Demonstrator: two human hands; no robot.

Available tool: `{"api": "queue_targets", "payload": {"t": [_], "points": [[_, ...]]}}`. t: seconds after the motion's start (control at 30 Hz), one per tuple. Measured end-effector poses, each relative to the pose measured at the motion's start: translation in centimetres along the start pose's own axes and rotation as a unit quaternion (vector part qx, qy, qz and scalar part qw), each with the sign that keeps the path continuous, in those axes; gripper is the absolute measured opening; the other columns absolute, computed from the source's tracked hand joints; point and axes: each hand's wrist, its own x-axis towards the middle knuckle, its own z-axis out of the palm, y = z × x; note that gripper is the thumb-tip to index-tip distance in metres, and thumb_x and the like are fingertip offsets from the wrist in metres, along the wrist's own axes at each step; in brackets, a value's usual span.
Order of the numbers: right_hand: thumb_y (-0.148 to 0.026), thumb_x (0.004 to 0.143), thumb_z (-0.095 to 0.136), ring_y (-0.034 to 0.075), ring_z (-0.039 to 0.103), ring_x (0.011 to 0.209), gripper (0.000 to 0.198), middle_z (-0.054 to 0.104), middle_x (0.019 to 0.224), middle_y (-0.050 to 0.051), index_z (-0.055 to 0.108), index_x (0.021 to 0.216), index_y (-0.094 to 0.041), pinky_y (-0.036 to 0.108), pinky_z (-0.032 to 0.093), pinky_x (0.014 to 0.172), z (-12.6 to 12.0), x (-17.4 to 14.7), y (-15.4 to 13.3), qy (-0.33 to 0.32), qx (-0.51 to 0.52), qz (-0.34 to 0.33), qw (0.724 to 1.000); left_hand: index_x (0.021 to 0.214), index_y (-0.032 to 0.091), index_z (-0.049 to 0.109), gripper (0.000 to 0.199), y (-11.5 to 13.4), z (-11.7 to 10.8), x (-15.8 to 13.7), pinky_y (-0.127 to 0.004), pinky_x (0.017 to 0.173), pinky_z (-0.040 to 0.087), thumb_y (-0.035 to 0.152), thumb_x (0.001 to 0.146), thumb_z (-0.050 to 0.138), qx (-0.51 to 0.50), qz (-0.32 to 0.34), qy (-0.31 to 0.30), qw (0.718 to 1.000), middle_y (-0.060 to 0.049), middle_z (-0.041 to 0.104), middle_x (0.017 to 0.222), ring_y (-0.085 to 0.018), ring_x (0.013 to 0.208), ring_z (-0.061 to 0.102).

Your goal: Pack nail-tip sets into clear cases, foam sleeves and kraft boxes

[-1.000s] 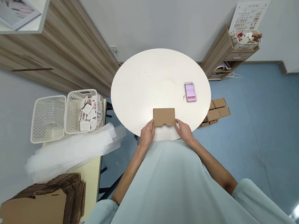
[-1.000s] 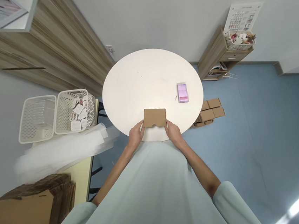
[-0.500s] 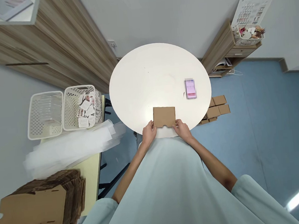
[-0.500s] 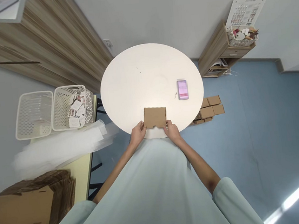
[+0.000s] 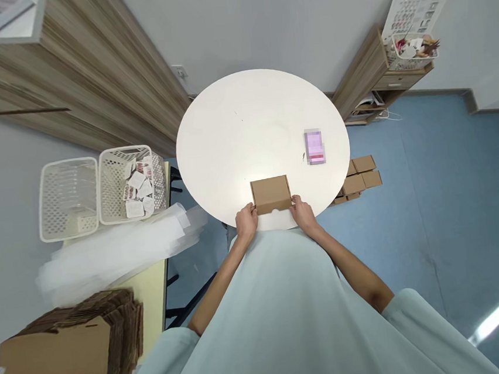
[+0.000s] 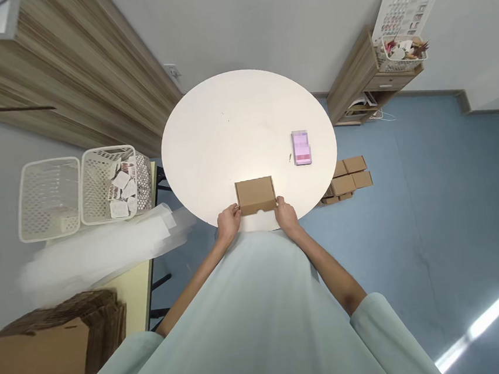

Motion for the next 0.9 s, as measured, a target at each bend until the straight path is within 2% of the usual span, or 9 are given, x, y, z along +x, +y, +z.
{"api": "queue_targets", "payload": {"t": [0.1, 0.2, 0.37, 0.47, 0.53, 0.63, 0.7, 0.8, 0.9], "points": [[-0.009, 0.100, 0.048, 0.029, 0.070, 0.115, 0.053, 0.072, 0.131, 0.016, 0.046, 0.153, -0.013, 0.038, 0.052, 0.097, 0.3, 0.8, 0.8, 0.020, 0.017, -0.026, 0.999, 0.115, 0.022, 0.072, 0.025, -0.3, 0.3, 0.3, -0.036, 0.094, 0.053, 0.016, 0.099, 0.054, -0.010, 0.004, 0.003, 1.000, -0.011, 0.081, 0.120, -0.029, 0.115, 0.074], [-0.010, 0.095, 0.052, 0.029, 0.067, 0.119, 0.053, 0.068, 0.132, 0.017, 0.055, 0.148, -0.014, 0.041, 0.054, 0.102, 0.7, 1.6, 1.7, 0.039, 0.042, -0.045, 0.997, 0.127, 0.022, 0.070, 0.033, -0.9, 0.5, 0.7, -0.038, 0.100, 0.053, 0.016, 0.097, 0.059, -0.037, 0.013, 0.008, 0.999, -0.011, 0.079, 0.125, -0.030, 0.118, 0.074], [-0.016, 0.090, 0.056, 0.026, 0.070, 0.114, 0.048, 0.067, 0.135, 0.015, 0.067, 0.136, -0.017, 0.043, 0.060, 0.101, 1.6, 2.8, 2.9, 0.048, 0.177, -0.042, 0.982, 0.144, 0.018, 0.063, 0.056, -1.4, 0.8, 1.4, -0.042, 0.111, 0.053, 0.012, 0.088, 0.068, -0.138, 0.020, -0.011, 0.990, -0.013, 0.075, 0.134, -0.029, 0.127, 0.071], [-0.026, 0.091, 0.060, 0.029, 0.066, 0.128, 0.041, 0.065, 0.145, 0.014, 0.072, 0.130, -0.020, 0.046, 0.058, 0.108, 1.3, 2.6, 2.7, 0.052, 0.264, -0.061, 0.961, 0.140, 0.017, 0.065, 0.050, -0.9, 0.3, 1.1, -0.042, 0.114, 0.053, 0.020, 0.091, 0.070, -0.205, 0.034, -0.015, 0.978, -0.013, 0.074, 0.136, -0.027, 0.126, 0.071], [-0.036, 0.092, 0.063, 0.030, 0.065, 0.132, 0.038, 0.063, 0.150, 0.013, 0.074, 0.126, -0.021, 0.047, 0.056, 0.112, 0.3, 2.0, 2.1, 0.059, 0.310, -0.067, 0.947, 0.136, 0.018, 0.068, 0.045, -0.1, -0.6, 0.5, -0.042, 0.113, 0.054, 0.033, 0.094, 0.071, -0.231, 0.051, 0.008, 0.972, -0.013, 0.074, 0.134, -0.026, 0.125, 0.071], [-0.051, 0.095, 0.064, 0.029, 0.071, 0.122, 0.041, 0.072, 0.137, 0.012, 0.076, 0.121, -0.021, 0.045, 0.058, 0.109, -2.0, 0.8, 0.9, 0.072, 0.338, -0.063, 0.936, 0.130, 0.019, 0.072, 0.046, 1.2, -2.2, -0.5, -0.042, 0.107, 0.057, 0.051, 0.097, 0.068, -0.237, 0.065, 0.055, 0.968, -0.012, 0.076, 0.127, -0.026, 0.119, 0.073], [-0.059, 0.095, 0.064, 0.029, 0.074, 0.113, 0.044, 0.078, 0.123, 0.012, 0.078, 0.112, -0.021, 0.044, 0.059, 0.103, -3.5, 0.2, 0.3, 0.086, 0.319, -0.039, 0.943, 0.123, 0.019, 0.075, 0.047, 1.8, -3.1, -0.9, -0.041, 0.103, 0.058, 0.057, 0.097, 0.066, -0.224, 0.060, 0.069, 0.970, -0.012, 0.077, 0.121, -0.026, 0.113, 0.073], [-0.065, 0.093, 0.066, 0.029, 0.075, 0.103, 0.048, 0.080, 0.111, 0.012, 0.078, 0.103, -0.021, 0.043, 0.060, 0.097, -4.5, 0.2, 0.0, 0.079, 0.292, -0.003, 0.953, 0.116, 0.020, 0.077, 0.045, 2.1, -3.6, -0.7, -0.042, 0.098, 0.058, 0.059, 0.097, 0.065, -0.212, 0.034, 0.055, 0.975, -0.010, 0.078, 0.113, -0.026, 0.102, 0.074], [-0.065, 0.091, 0.068, 0.027, 0.073, 0.102, 0.050, 0.078, 0.116, 0.011, 0.077, 0.111, -0.021, 0.043, 0.059, 0.095, -4.1, 0.9, 0.6, 0.062, 0.299, 0.006, 0.952, 0.126, 0.021, 0.074, 0.049, 1.7, -3.1, -0.2, -0.040, 0.093, 0.057, 0.059, 0.095, 0.067, -0.219, 0.007, 0.030, 0.975, -0.008, 0.077, 0.106, -0.024, 0.094, 0.073]]}}
